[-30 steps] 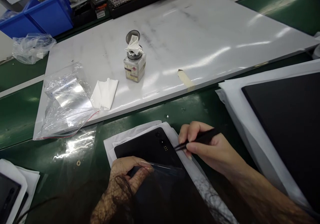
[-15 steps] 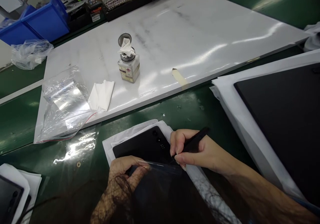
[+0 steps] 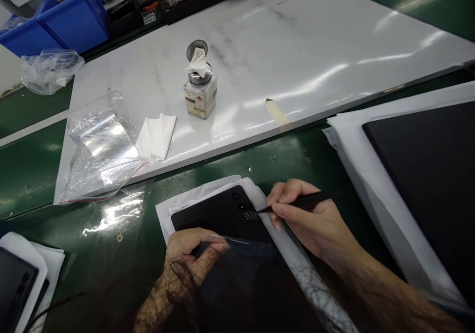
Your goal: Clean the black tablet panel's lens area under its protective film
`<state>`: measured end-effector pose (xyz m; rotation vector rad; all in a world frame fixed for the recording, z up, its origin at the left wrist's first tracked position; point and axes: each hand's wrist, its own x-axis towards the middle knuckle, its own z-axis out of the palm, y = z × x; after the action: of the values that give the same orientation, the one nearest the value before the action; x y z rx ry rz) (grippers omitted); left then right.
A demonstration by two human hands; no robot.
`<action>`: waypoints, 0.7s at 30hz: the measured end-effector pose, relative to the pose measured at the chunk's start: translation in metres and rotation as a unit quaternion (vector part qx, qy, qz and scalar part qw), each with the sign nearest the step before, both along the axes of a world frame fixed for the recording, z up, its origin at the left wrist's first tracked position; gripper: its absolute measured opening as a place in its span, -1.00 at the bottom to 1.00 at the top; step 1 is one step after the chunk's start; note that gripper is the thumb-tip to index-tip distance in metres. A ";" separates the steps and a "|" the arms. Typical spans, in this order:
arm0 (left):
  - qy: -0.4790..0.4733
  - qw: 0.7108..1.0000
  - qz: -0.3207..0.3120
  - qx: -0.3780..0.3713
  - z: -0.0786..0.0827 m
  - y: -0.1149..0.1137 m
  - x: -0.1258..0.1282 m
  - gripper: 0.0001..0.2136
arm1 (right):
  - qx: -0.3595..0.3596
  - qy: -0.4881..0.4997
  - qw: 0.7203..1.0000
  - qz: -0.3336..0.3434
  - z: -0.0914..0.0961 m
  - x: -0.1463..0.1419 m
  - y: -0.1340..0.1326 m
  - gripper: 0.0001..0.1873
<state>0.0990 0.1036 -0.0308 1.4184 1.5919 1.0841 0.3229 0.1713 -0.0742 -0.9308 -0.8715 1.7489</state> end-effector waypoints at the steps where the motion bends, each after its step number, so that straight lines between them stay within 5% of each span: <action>1: -0.001 1.000 -0.004 -0.003 0.000 0.000 0.000 -0.95 | -0.007 -0.012 0.999 -0.037 -0.001 -0.004 0.000 -0.66; 8: -0.025 1.000 0.015 -0.009 -0.002 -0.001 0.004 -0.92 | 0.008 -0.063 0.993 -0.102 -0.015 -0.020 -0.009 -0.61; 21: -0.028 0.999 0.016 -0.001 -0.004 -0.002 0.004 -0.93 | 0.046 -0.105 0.988 -0.106 -0.026 -0.017 -0.015 -0.65</action>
<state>0.1029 0.1013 -0.0343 1.3544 1.5802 1.1293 0.3058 0.1561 -0.0997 -1.1173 -0.9427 1.4358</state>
